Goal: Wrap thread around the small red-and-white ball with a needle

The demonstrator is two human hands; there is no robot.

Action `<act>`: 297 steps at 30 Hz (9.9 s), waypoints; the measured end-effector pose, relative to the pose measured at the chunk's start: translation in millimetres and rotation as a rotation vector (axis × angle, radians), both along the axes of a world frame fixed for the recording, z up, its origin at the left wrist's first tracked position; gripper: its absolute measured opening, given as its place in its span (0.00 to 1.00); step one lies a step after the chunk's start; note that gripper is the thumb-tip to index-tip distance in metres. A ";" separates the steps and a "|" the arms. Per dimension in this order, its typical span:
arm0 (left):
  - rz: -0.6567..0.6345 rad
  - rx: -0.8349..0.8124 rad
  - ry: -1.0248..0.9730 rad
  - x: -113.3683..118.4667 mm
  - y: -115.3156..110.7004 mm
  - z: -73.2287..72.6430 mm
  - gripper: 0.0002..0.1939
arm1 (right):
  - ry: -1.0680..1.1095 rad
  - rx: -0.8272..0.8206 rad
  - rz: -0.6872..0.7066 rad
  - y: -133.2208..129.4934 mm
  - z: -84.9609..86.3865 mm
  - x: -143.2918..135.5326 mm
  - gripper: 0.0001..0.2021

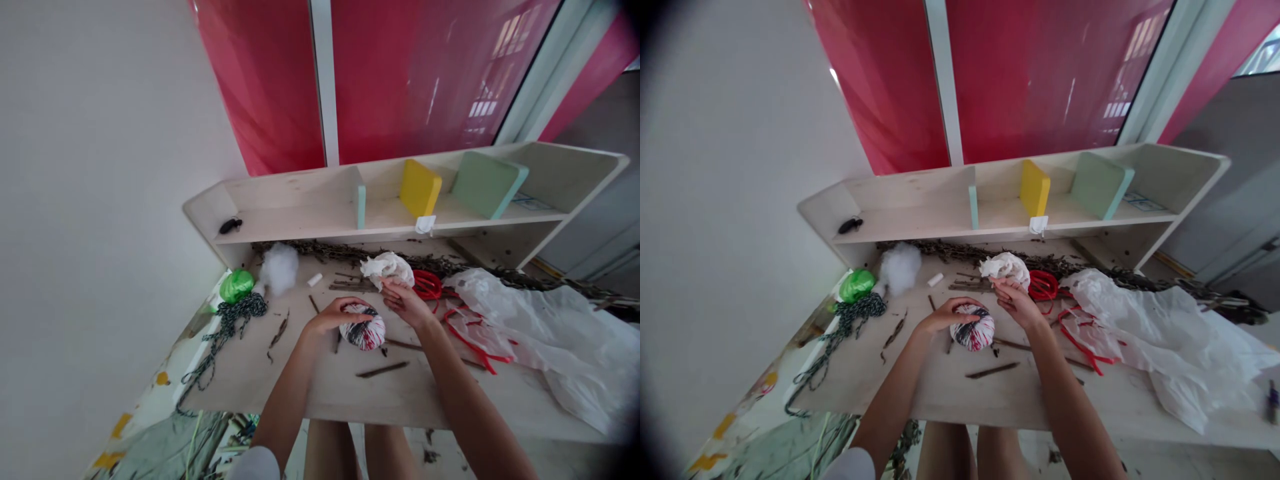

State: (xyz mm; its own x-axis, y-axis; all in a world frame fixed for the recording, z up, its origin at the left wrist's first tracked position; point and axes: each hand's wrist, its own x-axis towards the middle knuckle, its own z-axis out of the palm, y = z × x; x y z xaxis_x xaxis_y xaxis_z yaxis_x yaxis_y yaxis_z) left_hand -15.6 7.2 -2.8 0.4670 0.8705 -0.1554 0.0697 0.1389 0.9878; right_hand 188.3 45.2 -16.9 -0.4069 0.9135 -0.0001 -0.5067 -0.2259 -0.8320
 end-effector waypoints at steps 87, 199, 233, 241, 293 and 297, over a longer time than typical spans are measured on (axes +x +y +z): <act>0.790 -0.184 -0.564 -10.4 31.3 -19.6 0.26 | -0.742 0.527 -0.172 -18.0 -8.4 -42.7 0.19; 0.545 -0.500 -0.716 2.9 23.9 -36.9 0.10 | -0.880 0.304 -0.436 10.2 -32.7 -21.1 0.14; 0.286 -0.369 -0.461 -3.4 13.2 -25.4 0.28 | -0.535 0.193 -0.285 -3.1 -3.0 -23.3 0.19; 0.642 -0.470 -0.690 -8.4 28.9 -22.1 0.28 | -0.857 0.557 -0.354 -9.9 -19.1 -34.5 0.17; 0.408 -0.476 -0.812 9.6 26.3 -30.4 0.27 | -0.959 0.719 -0.589 -15.0 -45.6 -52.4 0.13; 0.400 -0.482 -0.791 12.2 28.8 -31.1 0.26 | -0.996 0.683 -0.592 -13.6 -46.5 -50.7 0.13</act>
State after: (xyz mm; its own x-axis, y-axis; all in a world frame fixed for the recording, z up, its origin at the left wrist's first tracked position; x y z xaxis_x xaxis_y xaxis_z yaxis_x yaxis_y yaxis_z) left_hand -3.4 36.1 -33.9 0.2756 0.9119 -0.3040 -0.7206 0.4053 0.5625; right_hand 137.6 31.5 -63.4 -0.0474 0.8868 0.4598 0.4986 0.4199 -0.7584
